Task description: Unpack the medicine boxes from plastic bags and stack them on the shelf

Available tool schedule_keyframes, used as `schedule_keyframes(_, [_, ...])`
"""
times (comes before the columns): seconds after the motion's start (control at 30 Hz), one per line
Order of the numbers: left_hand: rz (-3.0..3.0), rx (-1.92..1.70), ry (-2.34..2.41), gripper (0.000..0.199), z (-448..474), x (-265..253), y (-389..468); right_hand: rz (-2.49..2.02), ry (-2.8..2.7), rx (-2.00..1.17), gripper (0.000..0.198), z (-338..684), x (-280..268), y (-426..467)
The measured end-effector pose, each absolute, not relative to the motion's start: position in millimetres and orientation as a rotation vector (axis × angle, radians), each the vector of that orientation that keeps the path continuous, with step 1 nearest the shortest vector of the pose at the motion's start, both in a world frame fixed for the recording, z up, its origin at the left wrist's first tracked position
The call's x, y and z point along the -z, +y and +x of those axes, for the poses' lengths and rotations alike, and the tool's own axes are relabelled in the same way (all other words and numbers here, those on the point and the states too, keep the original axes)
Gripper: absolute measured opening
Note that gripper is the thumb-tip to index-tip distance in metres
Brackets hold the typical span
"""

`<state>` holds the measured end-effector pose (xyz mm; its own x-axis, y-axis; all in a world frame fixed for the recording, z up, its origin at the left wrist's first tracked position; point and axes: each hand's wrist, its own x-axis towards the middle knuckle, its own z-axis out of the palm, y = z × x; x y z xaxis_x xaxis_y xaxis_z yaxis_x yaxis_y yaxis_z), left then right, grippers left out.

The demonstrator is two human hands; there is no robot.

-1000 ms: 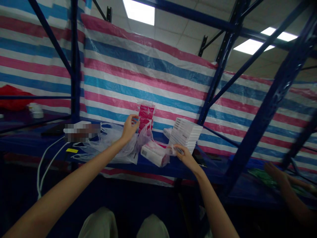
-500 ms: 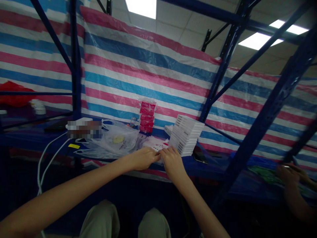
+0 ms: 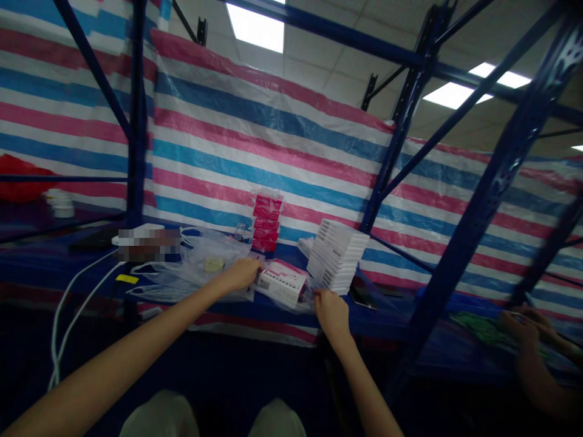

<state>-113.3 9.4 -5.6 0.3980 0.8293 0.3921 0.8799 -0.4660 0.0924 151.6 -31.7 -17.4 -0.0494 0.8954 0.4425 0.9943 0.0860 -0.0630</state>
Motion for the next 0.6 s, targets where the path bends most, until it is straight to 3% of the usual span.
schedule_keyframes(0.27, [-2.530,0.698,-1.826,0.036,-84.6,-2.6,57.2,-1.862,-2.047,-0.032,0.043,143.2,17.2,21.1])
schedule_keyframes(0.47, [-2.716,0.695,-1.840,0.030,-78.9,3.4,81.3,-1.874,-2.031,0.167,0.034,136.4,29.0,29.5])
schedule_keyframes(0.6, [-3.053,0.541,-1.421,0.035,-95.7,2.0,63.8,-1.639,-2.154,0.200,0.032,156.3,43.8,7.4])
